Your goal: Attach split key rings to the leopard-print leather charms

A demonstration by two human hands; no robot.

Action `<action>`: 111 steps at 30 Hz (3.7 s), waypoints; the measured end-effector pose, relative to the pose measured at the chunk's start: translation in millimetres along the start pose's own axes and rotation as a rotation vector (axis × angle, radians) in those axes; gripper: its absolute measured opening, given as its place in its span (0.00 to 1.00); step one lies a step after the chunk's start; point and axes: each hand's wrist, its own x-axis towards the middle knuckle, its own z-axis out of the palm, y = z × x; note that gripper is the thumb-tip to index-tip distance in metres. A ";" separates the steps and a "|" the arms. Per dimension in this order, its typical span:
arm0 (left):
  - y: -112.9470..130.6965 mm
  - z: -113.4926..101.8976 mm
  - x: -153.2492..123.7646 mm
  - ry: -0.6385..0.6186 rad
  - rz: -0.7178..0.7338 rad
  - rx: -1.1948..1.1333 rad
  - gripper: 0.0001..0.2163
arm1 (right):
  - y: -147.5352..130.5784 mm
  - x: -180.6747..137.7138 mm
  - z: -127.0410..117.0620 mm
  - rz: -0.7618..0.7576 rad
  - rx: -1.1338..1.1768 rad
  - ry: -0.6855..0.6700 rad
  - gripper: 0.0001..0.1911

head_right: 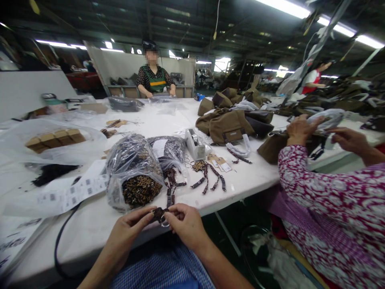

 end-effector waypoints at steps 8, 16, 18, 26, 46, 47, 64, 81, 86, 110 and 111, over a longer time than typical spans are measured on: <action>1.0 3.8 -4.3 0.058 -0.025 -0.100 0.16 | 9.9 2.4 4.1 0.017 0.038 -0.010 0.16; -4.5 -5.5 -2.1 0.106 0.194 0.150 0.14 | 10.3 -1.0 1.6 0.007 0.150 0.109 0.18; -6.6 -5.9 -2.7 0.022 0.213 0.199 0.13 | 11.1 -0.3 0.4 -0.024 0.166 0.122 0.18; 2.3 6.9 -8.9 -0.101 0.281 0.327 0.09 | -0.6 -5.5 -0.1 -0.288 -0.146 0.196 0.10; -9.9 5.2 -10.8 -0.054 0.775 0.604 0.07 | -0.5 -11.0 -6.0 0.127 0.431 -0.049 0.22; -9.1 7.0 -11.9 -0.042 0.686 0.574 0.07 | 0.2 -10.7 -6.0 0.084 0.353 0.000 0.21; -2.7 13.3 -4.9 -0.109 0.447 0.398 0.05 | -1.1 -11.3 -6.0 -0.028 0.056 -0.003 0.17; 9.8 47.2 7.7 -0.214 0.035 0.181 0.15 | 11.4 -18.6 -21.1 -0.179 -0.179 0.111 0.14; 38.6 52.8 75.3 -0.034 0.380 0.818 0.14 | 15.3 -16.8 -24.7 -0.113 0.024 0.166 0.21; 67.8 28.6 54.0 -0.207 0.550 0.515 0.10 | -10.3 0.6 -30.1 -0.200 0.309 0.277 0.20; 65.5 28.3 45.3 -0.234 0.564 0.490 0.09 | -13.1 0.6 -27.8 -0.204 0.324 0.266 0.20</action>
